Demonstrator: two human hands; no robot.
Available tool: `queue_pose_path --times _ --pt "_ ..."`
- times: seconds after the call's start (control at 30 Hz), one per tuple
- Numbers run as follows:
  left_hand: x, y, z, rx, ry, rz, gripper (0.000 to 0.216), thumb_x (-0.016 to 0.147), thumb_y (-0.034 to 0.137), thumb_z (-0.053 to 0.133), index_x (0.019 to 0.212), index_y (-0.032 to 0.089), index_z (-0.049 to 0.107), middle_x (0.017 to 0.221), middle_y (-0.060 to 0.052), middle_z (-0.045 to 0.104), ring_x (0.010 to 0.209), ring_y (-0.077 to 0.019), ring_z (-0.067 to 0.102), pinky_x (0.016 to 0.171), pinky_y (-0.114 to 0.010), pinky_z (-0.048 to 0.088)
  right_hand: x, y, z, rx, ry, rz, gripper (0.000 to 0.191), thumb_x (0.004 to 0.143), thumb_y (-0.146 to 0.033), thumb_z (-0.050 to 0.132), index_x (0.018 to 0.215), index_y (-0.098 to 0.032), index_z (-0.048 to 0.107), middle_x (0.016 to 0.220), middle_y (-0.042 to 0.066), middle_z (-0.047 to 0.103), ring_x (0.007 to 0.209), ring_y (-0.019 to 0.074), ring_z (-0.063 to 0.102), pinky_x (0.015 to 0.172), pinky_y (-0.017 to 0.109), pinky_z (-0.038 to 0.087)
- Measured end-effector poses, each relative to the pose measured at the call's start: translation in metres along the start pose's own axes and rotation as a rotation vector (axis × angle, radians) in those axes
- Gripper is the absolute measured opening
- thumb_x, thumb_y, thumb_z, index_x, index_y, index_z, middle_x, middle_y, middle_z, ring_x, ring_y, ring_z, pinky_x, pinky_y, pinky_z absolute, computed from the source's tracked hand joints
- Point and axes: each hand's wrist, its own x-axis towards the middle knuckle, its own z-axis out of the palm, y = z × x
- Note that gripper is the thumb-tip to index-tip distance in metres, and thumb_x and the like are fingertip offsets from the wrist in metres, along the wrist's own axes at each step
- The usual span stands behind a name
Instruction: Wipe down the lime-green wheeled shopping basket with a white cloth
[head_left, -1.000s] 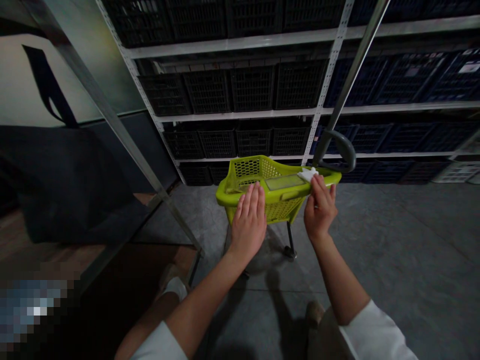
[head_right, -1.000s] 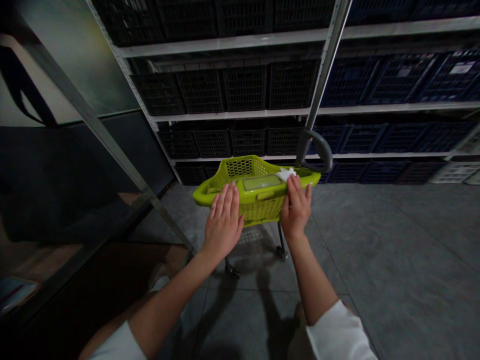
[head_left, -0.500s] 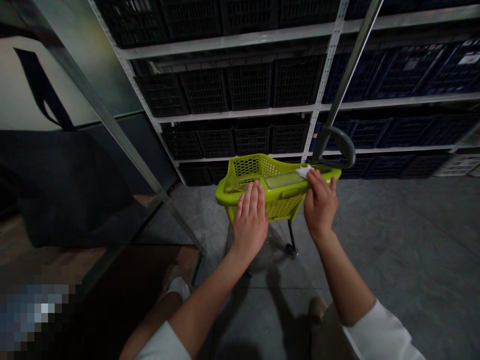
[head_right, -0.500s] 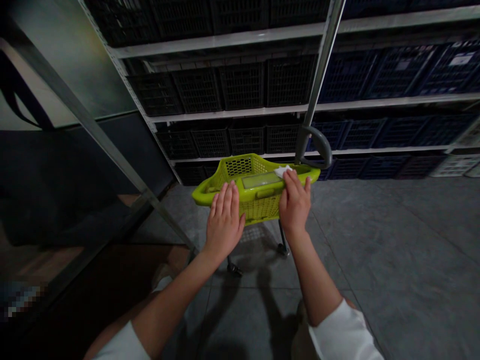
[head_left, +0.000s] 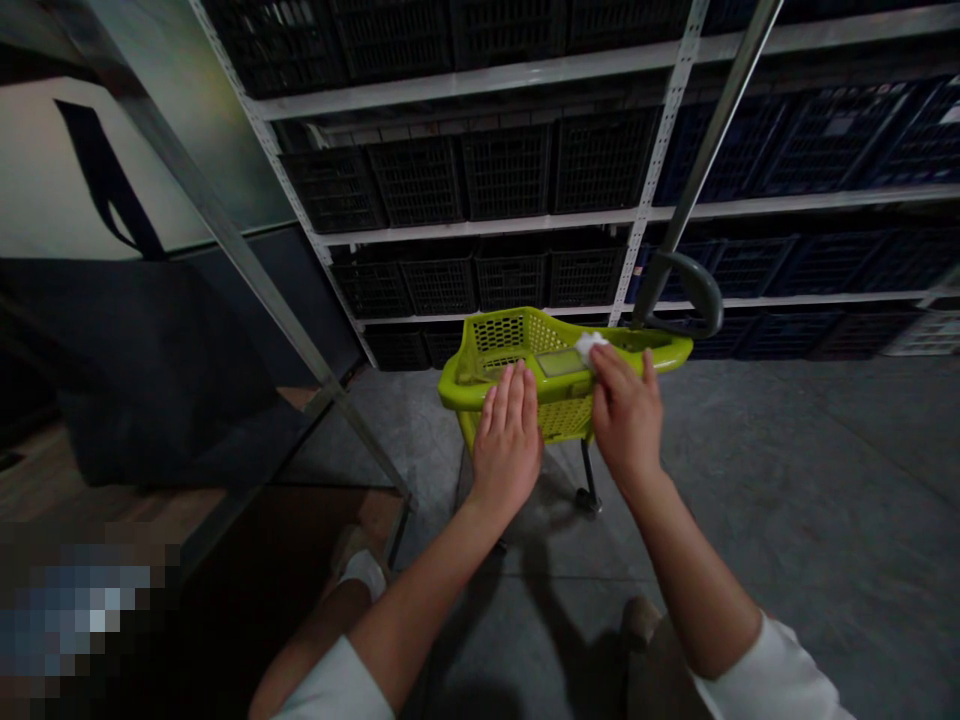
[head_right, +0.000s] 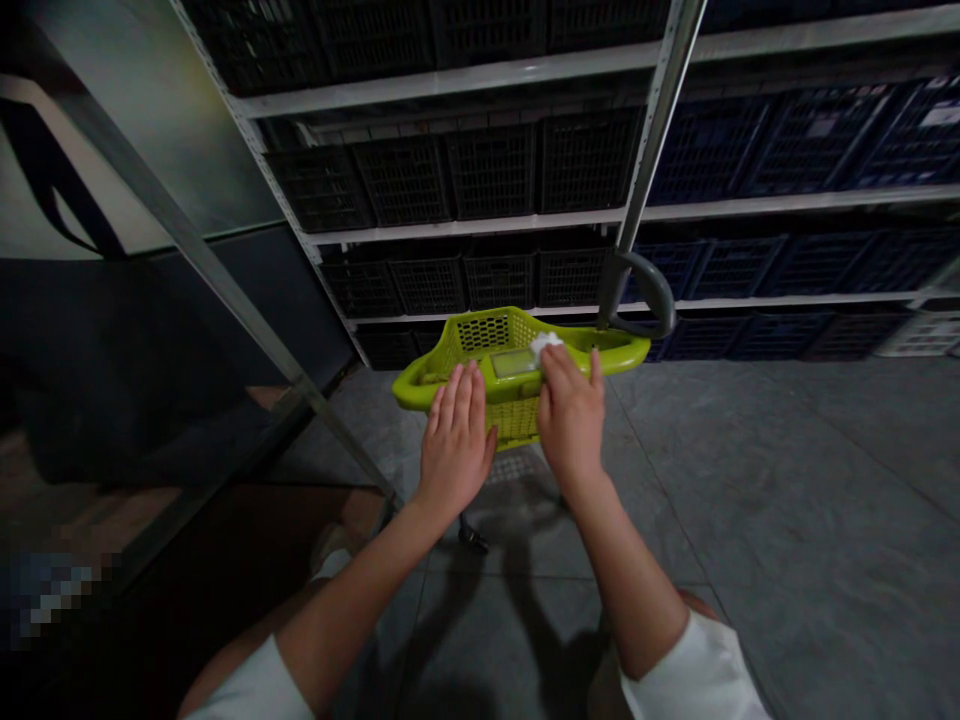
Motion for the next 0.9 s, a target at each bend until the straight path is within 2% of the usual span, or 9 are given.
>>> queue_pose_path --times 0.07,0.13,0.3,0.37,0.57,0.63,0.73,0.8,0.9 --pt "0.0 0.0 0.002 -0.007 0.019 -0.011 0.07 0.095 0.013 0.04 0.158 0.004 0.01 0.163 -0.018 0.03 0.154 -0.0278 0.018 0.123 -0.049 0.029 -0.005 -0.023 0.004 0.066 -0.122 -0.131 0.048 0.094 -0.011 0.039 0.138 -0.017 0.055 0.141 0.012 0.062 0.135 0.0217 0.054 0.122 0.052 0.032" --pt "0.0 -0.001 0.002 -0.014 0.023 -0.01 0.071 0.095 0.012 0.039 0.158 0.005 0.008 0.163 -0.017 0.031 0.154 -0.0271 0.018 0.123 -0.049 0.03 -0.007 -0.031 0.004 0.111 -0.189 -0.198 0.049 0.095 -0.011 0.039 0.142 -0.018 0.052 0.144 0.011 0.059 0.138 0.0201 0.051 0.122 0.049 0.032" --pt "0.0 -0.001 -0.003 -0.013 -0.003 0.015 0.075 0.094 0.014 0.045 0.158 0.003 0.009 0.164 -0.019 0.028 0.154 -0.0298 0.02 0.124 -0.049 0.029 0.004 0.021 -0.007 0.039 0.024 0.053 0.041 0.092 -0.013 0.044 0.126 -0.022 0.065 0.126 0.008 0.071 0.123 0.024 0.065 0.12 0.06 0.03" --pt "0.0 0.0 -0.003 -0.018 0.005 0.01 0.075 0.094 0.015 0.046 0.158 0.003 0.009 0.163 -0.019 0.028 0.153 -0.0309 0.021 0.123 -0.05 0.029 0.005 0.025 -0.007 0.01 0.069 0.101 0.042 0.091 -0.012 0.044 0.126 -0.022 0.065 0.126 0.009 0.071 0.123 0.0252 0.064 0.12 0.062 0.03" --pt "-0.001 -0.001 0.005 -0.013 0.049 -0.017 0.069 0.096 0.013 0.04 0.158 0.006 0.01 0.161 -0.018 0.035 0.153 -0.0278 0.021 0.122 -0.049 0.032 -0.014 -0.036 0.009 0.111 -0.128 -0.192 0.051 0.095 -0.012 0.041 0.145 -0.019 0.048 0.145 0.01 0.058 0.137 0.0188 0.052 0.127 0.049 0.021" --pt "-0.001 -0.002 0.003 -0.011 0.029 -0.002 0.068 0.096 0.014 0.041 0.158 0.004 0.012 0.162 -0.018 0.033 0.153 -0.0285 0.021 0.123 -0.049 0.03 -0.013 -0.024 0.01 0.101 -0.092 -0.179 0.049 0.095 -0.013 0.042 0.142 -0.021 0.052 0.143 0.009 0.06 0.134 0.0187 0.055 0.127 0.051 0.018" --pt "0.0 -0.002 -0.002 -0.008 0.001 0.019 0.069 0.095 0.015 0.044 0.156 0.001 0.015 0.162 -0.019 0.031 0.153 -0.0302 0.022 0.123 -0.049 0.029 -0.005 0.019 0.008 0.043 0.126 -0.013 0.042 0.093 -0.012 0.044 0.13 -0.023 0.063 0.131 0.008 0.069 0.124 0.0212 0.064 0.124 0.057 0.021" --pt "0.001 -0.002 -0.004 -0.009 0.0 0.017 0.07 0.095 0.015 0.045 0.157 0.002 0.014 0.162 -0.019 0.031 0.153 -0.0302 0.023 0.123 -0.049 0.029 -0.003 0.034 0.007 0.008 0.23 0.08 0.043 0.092 -0.011 0.044 0.128 -0.022 0.065 0.13 0.009 0.07 0.124 0.023 0.064 0.122 0.059 0.025" --pt "0.0 -0.001 -0.002 -0.015 0.002 0.005 0.071 0.095 0.015 0.044 0.157 0.003 0.012 0.163 -0.02 0.03 0.154 -0.0297 0.02 0.123 -0.05 0.029 -0.011 0.012 0.012 0.03 0.124 0.015 0.051 0.093 -0.01 0.04 0.14 -0.023 0.055 0.14 0.009 0.063 0.135 0.0218 0.054 0.123 0.057 0.024"
